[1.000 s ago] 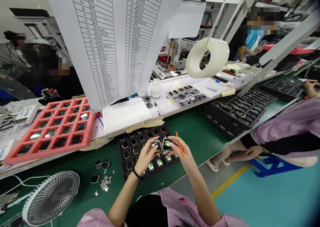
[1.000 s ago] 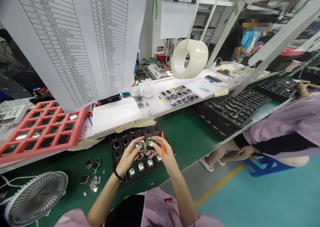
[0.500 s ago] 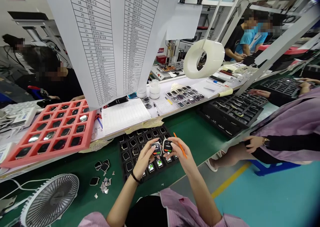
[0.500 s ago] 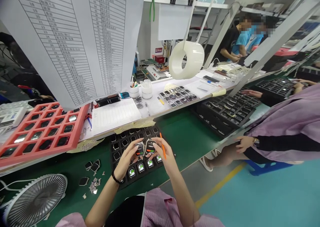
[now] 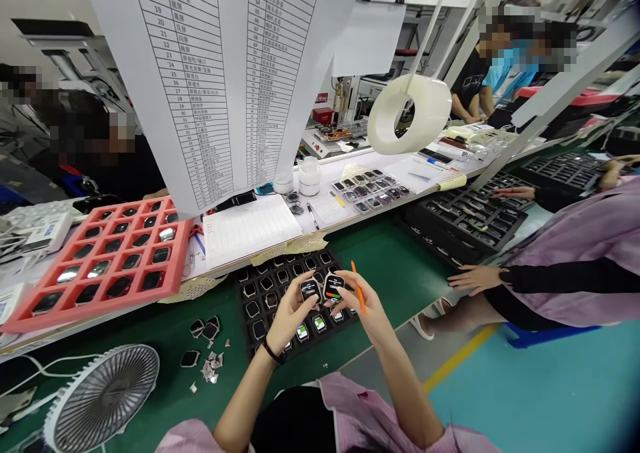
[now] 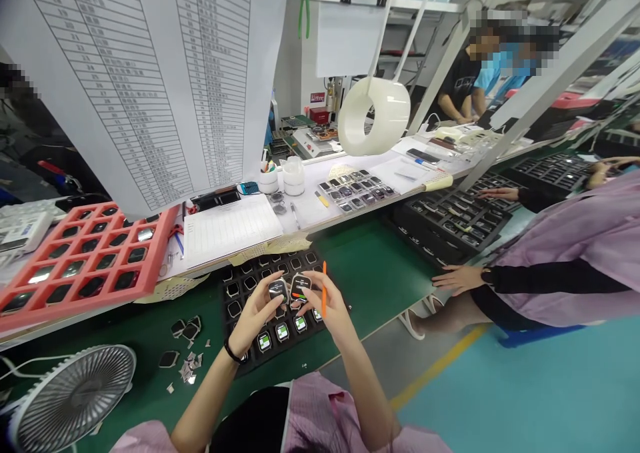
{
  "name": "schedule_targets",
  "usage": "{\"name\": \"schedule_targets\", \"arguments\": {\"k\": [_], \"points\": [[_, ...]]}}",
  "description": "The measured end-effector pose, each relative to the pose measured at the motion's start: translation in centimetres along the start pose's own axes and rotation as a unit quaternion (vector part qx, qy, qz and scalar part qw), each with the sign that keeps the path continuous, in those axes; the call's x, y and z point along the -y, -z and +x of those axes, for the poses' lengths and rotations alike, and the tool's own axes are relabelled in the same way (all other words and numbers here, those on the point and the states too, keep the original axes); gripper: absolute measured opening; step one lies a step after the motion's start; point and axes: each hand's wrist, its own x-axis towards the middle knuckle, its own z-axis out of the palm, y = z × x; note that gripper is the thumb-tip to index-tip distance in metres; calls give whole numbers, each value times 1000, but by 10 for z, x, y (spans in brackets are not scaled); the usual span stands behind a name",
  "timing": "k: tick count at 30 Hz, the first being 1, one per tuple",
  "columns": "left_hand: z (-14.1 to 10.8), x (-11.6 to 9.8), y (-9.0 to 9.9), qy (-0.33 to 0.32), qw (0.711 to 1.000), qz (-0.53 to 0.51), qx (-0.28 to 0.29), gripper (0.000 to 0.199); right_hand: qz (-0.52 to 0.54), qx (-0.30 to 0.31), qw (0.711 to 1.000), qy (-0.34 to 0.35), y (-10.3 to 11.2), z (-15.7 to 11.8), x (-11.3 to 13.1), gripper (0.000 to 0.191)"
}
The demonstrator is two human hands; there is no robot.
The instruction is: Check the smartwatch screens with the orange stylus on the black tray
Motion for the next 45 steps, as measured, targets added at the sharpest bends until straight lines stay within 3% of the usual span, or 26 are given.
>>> {"name": "schedule_targets", "arguments": {"k": [4,11,31,40,45], "points": [[1,1,1,-18,1000,6,-13,50,7,23,1000,1,0,1,-2,35],[-1,-1,4,22,999,5,-30,49,9,31,999,-2,0,2,-3,38],[1,0,1,46,998,-8,-37,42,-44,-43,998,1,0,0,-4,23],[1,3,4,19,1000,24,-7,58,-35,15,999,-16,7,3,-6,38],[1,4,3,19,1000,8,-24,53,-38,-3,999,-27,5,1,-3,38]]}}
